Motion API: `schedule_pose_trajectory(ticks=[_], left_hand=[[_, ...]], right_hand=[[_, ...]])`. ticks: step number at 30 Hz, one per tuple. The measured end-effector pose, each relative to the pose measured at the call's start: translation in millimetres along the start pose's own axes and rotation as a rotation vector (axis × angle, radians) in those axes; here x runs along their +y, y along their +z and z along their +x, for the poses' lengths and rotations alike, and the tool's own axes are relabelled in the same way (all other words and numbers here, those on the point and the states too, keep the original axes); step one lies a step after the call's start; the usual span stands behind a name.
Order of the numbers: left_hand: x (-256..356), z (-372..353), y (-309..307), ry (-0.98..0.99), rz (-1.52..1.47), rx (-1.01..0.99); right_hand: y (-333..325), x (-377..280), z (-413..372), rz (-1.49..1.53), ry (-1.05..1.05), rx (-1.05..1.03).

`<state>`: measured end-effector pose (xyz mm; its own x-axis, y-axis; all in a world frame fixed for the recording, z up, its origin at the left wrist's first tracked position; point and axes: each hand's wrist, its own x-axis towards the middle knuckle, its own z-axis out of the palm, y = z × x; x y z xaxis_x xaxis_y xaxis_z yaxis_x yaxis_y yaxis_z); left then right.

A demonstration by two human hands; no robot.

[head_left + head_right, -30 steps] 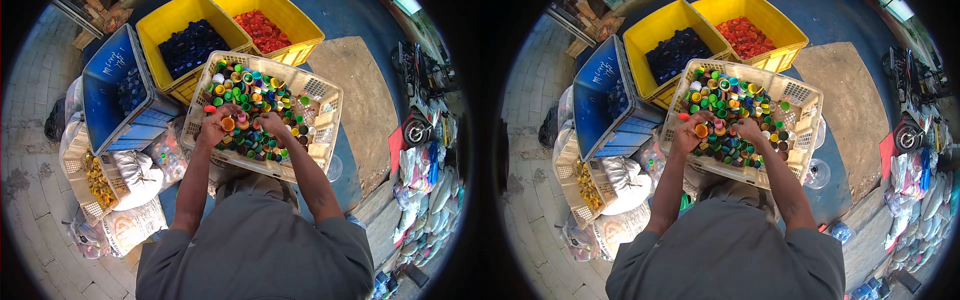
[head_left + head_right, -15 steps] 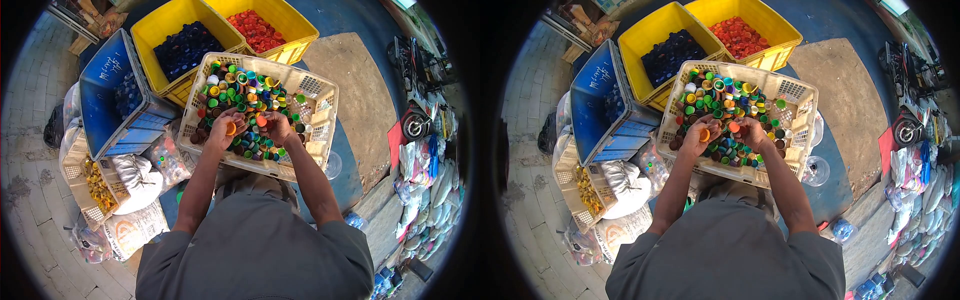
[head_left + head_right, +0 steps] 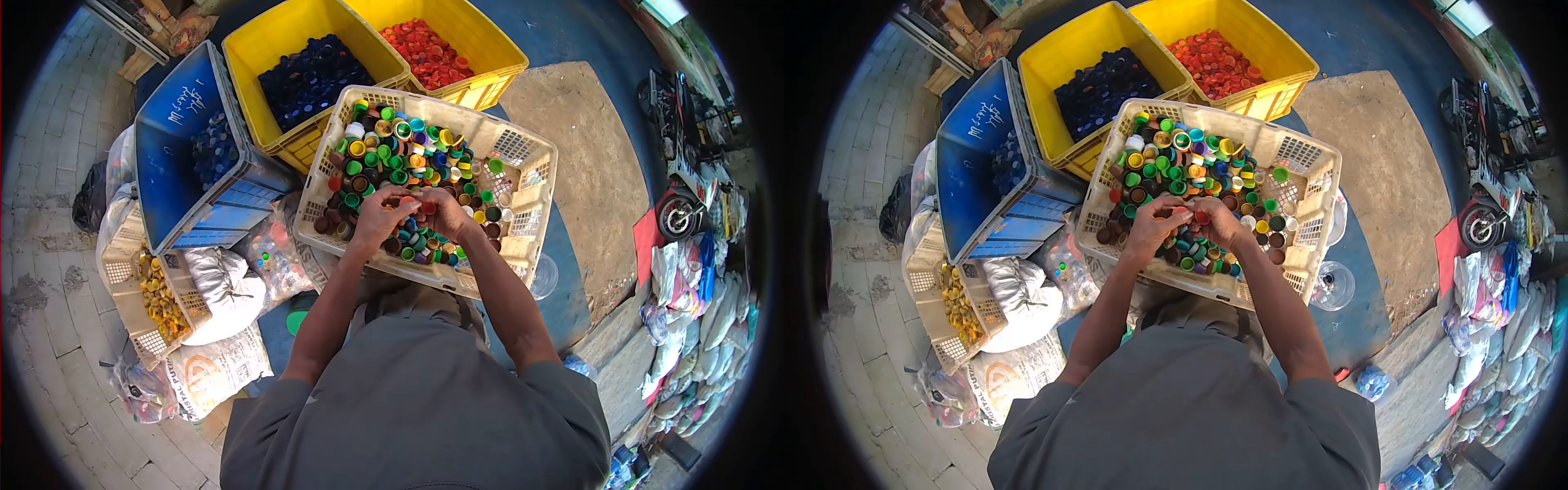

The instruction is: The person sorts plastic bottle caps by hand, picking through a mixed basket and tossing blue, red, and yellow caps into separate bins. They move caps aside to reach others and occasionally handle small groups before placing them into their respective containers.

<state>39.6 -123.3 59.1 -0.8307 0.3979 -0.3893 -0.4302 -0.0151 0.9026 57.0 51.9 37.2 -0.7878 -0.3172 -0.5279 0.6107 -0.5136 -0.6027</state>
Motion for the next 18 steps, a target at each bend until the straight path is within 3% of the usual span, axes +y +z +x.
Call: schedule_pose_trajectory(ticks=[3,6,9,10,14,18], left_hand=[[-10.5,0.1,-8.9,-0.021,-0.116,0.036],[-13.9,-1.6,-20.9,-0.060,-0.328,0.067],[-6.6,-9.5,-34.0,-0.061,-0.606,0.156],[-2.4,-15.5,-41.5,-0.013,-0.728,0.135],[-13.1,-23.8,-85.0,0.051,-1.150,0.083],[-13.4,-36.0,-105.7,0.051,-1.286,0.104]], right_hand=[[6.4,-0.3,3.8,-0.124,0.012,0.068],[10.2,-1.0,14.5,-0.484,0.024,0.224],[17.7,2.6,26.3,-0.997,-0.365,0.346],[25.6,0.8,28.6,-1.128,-0.394,0.427],[57.0,7.7,57.6,-1.368,-0.662,0.302],[109.8,14.9,76.8,-1.726,-0.705,0.213]])
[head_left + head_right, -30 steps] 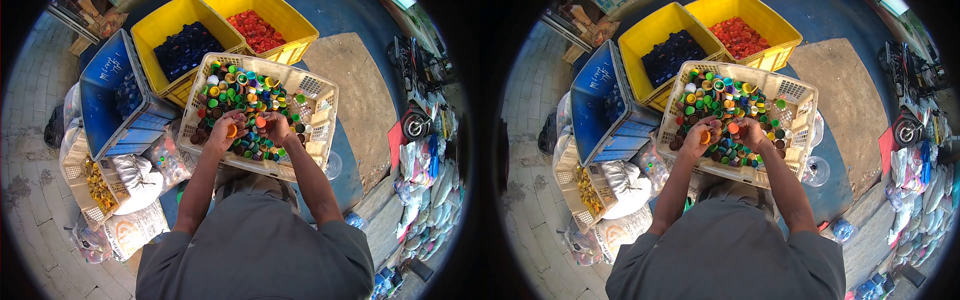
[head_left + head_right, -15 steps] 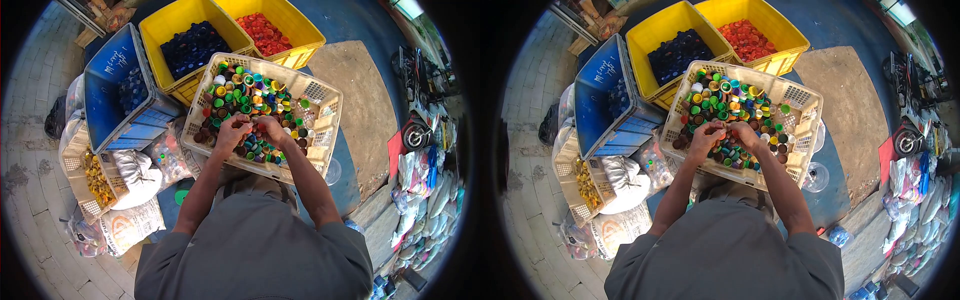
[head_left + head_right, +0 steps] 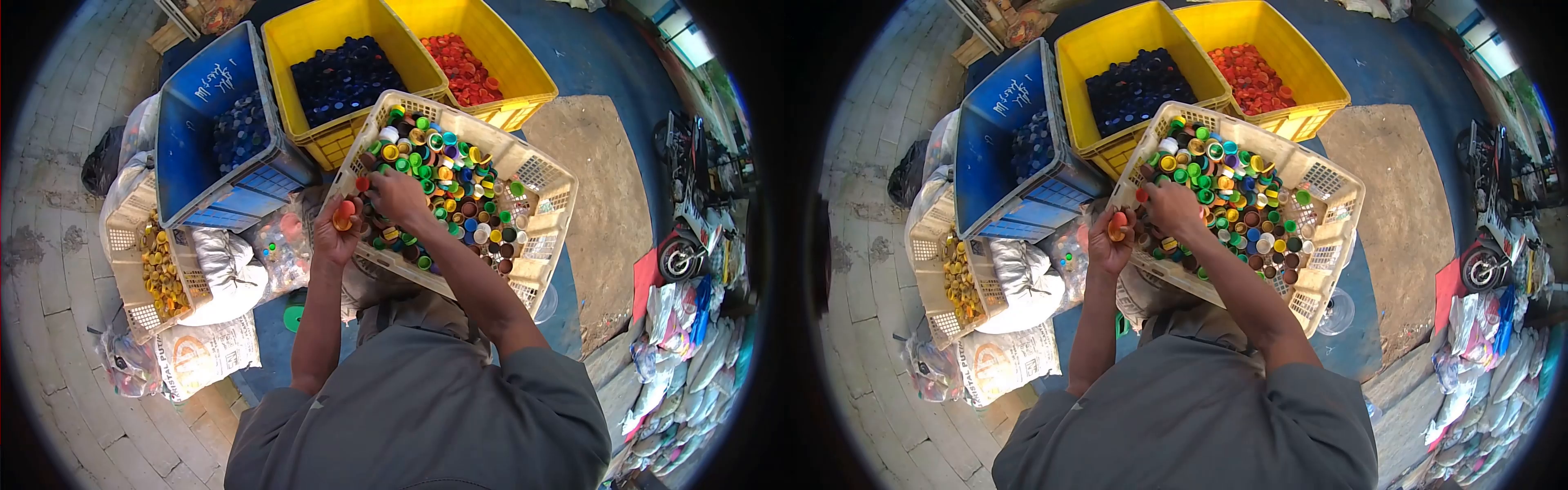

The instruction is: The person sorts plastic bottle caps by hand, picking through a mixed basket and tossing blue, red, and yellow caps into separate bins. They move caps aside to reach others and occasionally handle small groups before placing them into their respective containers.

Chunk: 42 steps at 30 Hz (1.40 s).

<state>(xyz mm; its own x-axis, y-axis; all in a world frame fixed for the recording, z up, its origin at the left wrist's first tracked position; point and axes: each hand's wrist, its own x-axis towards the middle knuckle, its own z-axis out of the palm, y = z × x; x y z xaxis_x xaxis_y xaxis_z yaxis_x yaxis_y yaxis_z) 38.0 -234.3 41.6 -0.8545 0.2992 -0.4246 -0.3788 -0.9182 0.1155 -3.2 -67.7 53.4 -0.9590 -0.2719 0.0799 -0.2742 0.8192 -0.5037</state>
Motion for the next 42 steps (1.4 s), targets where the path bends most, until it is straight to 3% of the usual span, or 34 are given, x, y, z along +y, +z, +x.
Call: schedule_pose_trajectory(ticks=[4,10,16,20,23,25,28,29,31,34,37,38,42], left_hand=[[2.8,-4.5,-9.9,0.024,0.036,0.039],[-2.3,-7.9,-8.2,0.075,0.126,0.018],[-8.3,7.2,-9.9,0.081,0.092,0.085],[-13.8,10.5,-4.1,0.066,0.092,0.114],[-22.5,14.6,-0.4,0.019,0.090,0.124],[-30.1,19.4,2.2,-0.016,0.100,0.113],[-43.9,26.4,4.8,-0.062,0.123,0.101],[-47.8,28.6,5.2,-0.074,0.125,0.104],[-55.3,30.3,8.3,-0.101,0.130,0.107],[-63.1,32.6,12.5,-0.135,0.133,0.111],[-68.3,34.8,13.7,-0.168,0.142,0.126],[-69.4,35.6,12.6,-0.176,0.145,0.126],[-68.0,32.7,11.3,-0.179,0.139,0.121]], right_hand=[[30.3,-15.9,20.2,-0.275,-0.078,-0.042],[25.8,-21.2,26.4,-0.273,-0.019,-0.178],[31.4,-0.7,25.2,-0.124,0.006,0.020],[-9.3,11.8,3.0,0.212,0.223,0.134],[-32.5,61.4,-17.7,1.156,0.516,-0.060],[-41.9,93.0,-36.9,1.685,0.555,-0.051],[-71.4,108.9,-57.8,1.742,0.628,0.069],[-74.3,123.6,-62.8,1.740,0.664,0.021],[-68.8,135.4,-69.5,1.735,0.667,0.137],[-38.9,164.0,-75.5,1.260,0.769,0.067],[-8.5,169.9,-80.6,0.448,0.470,0.060],[-1.5,171.8,-80.2,0.254,0.501,0.004],[-7.0,153.5,-79.3,0.074,0.634,0.112]])
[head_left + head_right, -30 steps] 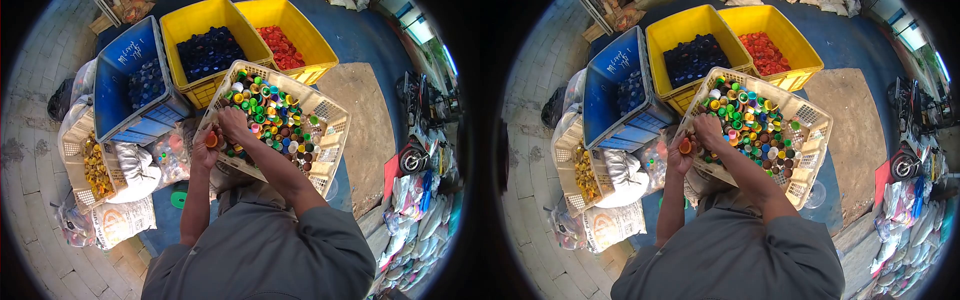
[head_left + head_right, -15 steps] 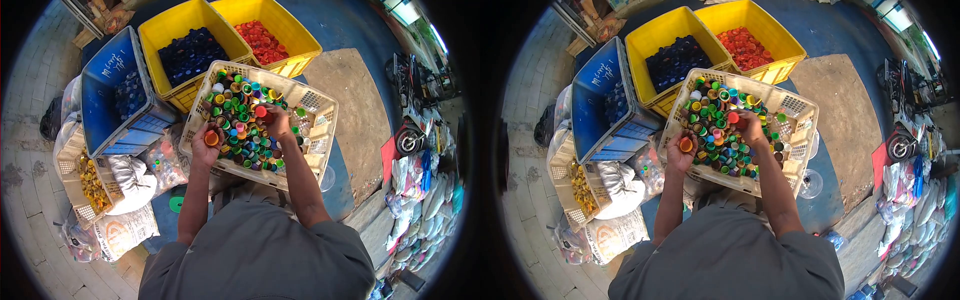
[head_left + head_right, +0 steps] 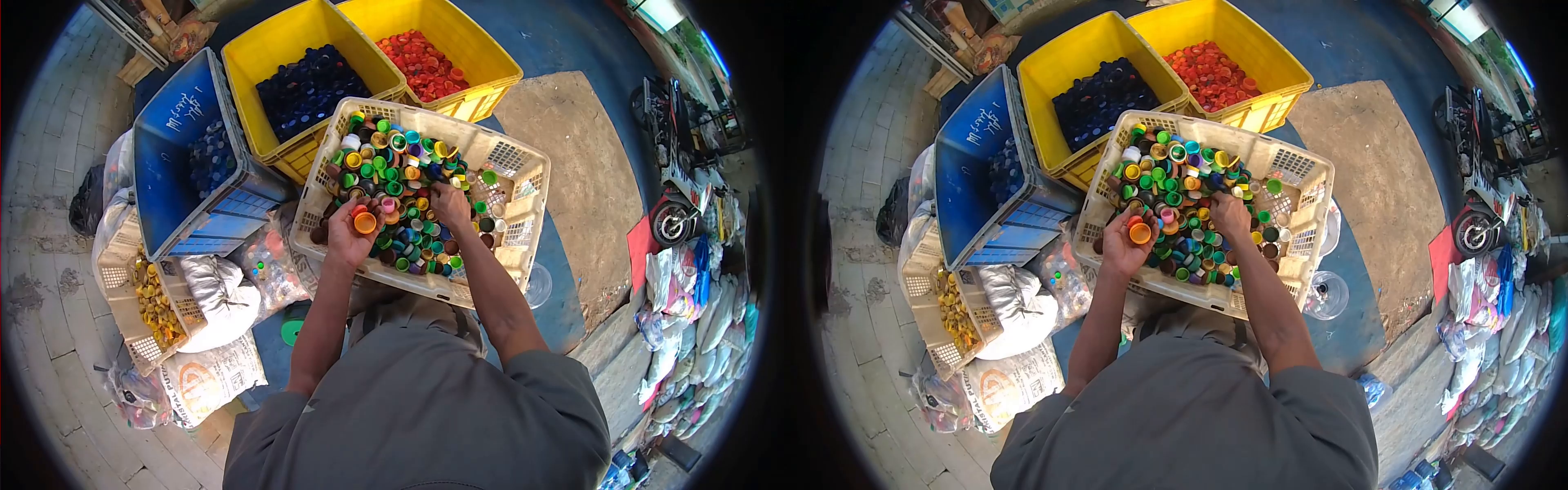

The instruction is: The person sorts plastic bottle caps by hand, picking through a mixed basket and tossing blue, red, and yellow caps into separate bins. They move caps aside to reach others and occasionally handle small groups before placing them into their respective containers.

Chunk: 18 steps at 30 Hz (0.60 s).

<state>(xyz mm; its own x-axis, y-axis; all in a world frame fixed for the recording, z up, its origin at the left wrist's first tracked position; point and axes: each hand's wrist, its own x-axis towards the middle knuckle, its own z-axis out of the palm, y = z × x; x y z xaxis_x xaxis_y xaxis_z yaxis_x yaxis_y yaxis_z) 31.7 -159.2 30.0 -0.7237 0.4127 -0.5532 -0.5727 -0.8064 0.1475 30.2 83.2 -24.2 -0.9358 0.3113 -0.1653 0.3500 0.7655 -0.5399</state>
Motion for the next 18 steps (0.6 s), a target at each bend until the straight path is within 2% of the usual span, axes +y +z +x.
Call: schedule_pose_trajectory(ticks=[4,10,16,18], left_hand=[[-3.0,-2.4,-2.5,0.005,-0.001,0.043],[-6.6,-0.1,-6.9,-0.016,0.018,0.036],[-8.4,4.1,-8.9,-0.043,-0.007,0.014],[-8.2,3.4,-3.9,-0.045,-0.004,0.001]], right_hand=[[-0.8,-8.3,-5.0,-0.125,-0.068,0.005],[9.7,-14.3,9.5,-0.177,0.027,-0.119],[14.5,-11.3,6.4,-0.129,-0.034,-0.055],[5.1,-13.4,3.0,-0.046,0.015,-0.082]])
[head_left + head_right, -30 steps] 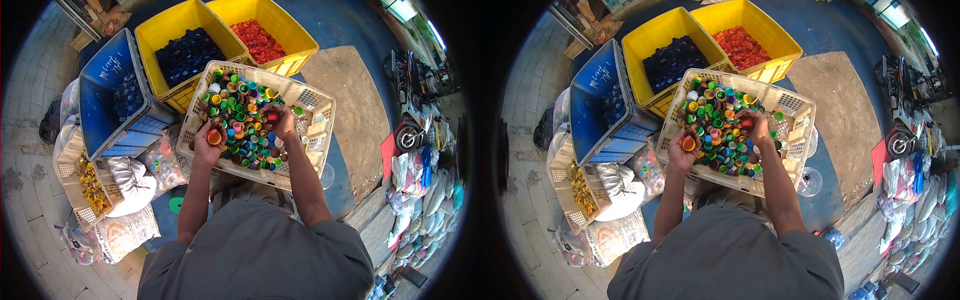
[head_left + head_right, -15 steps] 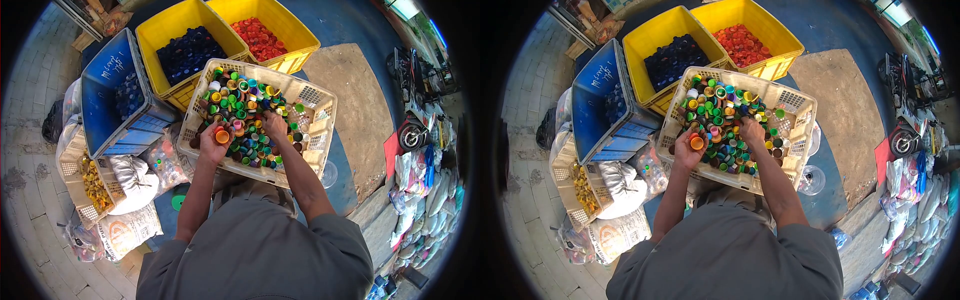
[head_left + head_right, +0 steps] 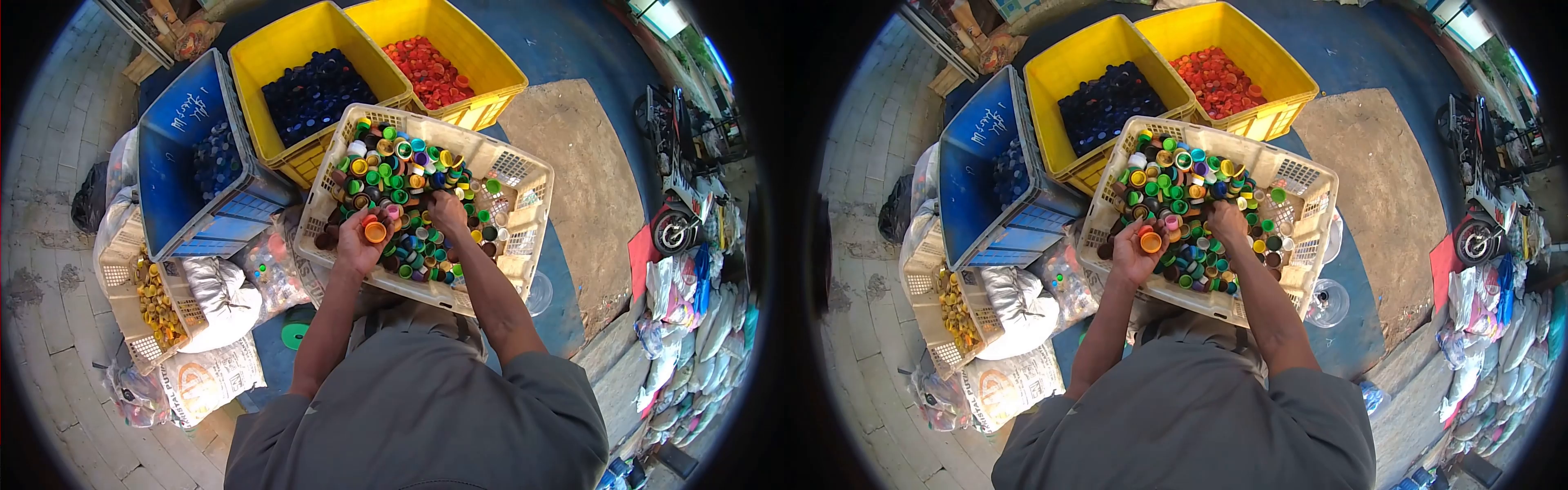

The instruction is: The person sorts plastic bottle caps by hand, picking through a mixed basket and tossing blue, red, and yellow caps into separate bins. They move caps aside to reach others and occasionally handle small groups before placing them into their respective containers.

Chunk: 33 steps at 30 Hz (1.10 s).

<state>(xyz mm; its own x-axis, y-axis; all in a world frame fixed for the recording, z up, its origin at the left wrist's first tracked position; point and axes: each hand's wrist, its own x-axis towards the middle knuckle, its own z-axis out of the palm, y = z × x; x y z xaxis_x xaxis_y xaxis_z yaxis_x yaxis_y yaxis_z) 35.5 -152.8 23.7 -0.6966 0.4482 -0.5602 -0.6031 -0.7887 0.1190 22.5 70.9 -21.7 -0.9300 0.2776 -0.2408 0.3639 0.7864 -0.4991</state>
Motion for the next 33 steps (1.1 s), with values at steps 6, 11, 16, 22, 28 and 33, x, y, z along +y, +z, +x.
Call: schedule_pose_trajectory(ticks=[6,11,16,22,28,33], left_hand=[[-6.3,10.4,14.0,0.022,-0.055,-0.075],[-22.5,20.6,45.8,0.063,-0.023,-0.078],[-36.0,30.6,60.9,0.139,-0.070,-0.157],[-51.1,56.0,57.1,0.177,-0.017,-0.002],[-21.6,114.0,167.3,0.055,0.063,-0.039],[35.0,126.8,275.7,0.147,0.201,-0.347]], right_hand=[[-30.8,3.1,-13.9,1.068,0.289,-0.255],[-55.8,-19.8,-41.2,1.988,0.119,-0.542],[-51.1,-69.2,-52.5,2.165,0.193,-0.078],[-31.9,-72.1,-44.0,2.149,0.395,0.209],[-82.0,-74.0,57.6,2.193,0.239,0.143],[-218.2,-108.3,127.3,2.174,0.249,0.181]])
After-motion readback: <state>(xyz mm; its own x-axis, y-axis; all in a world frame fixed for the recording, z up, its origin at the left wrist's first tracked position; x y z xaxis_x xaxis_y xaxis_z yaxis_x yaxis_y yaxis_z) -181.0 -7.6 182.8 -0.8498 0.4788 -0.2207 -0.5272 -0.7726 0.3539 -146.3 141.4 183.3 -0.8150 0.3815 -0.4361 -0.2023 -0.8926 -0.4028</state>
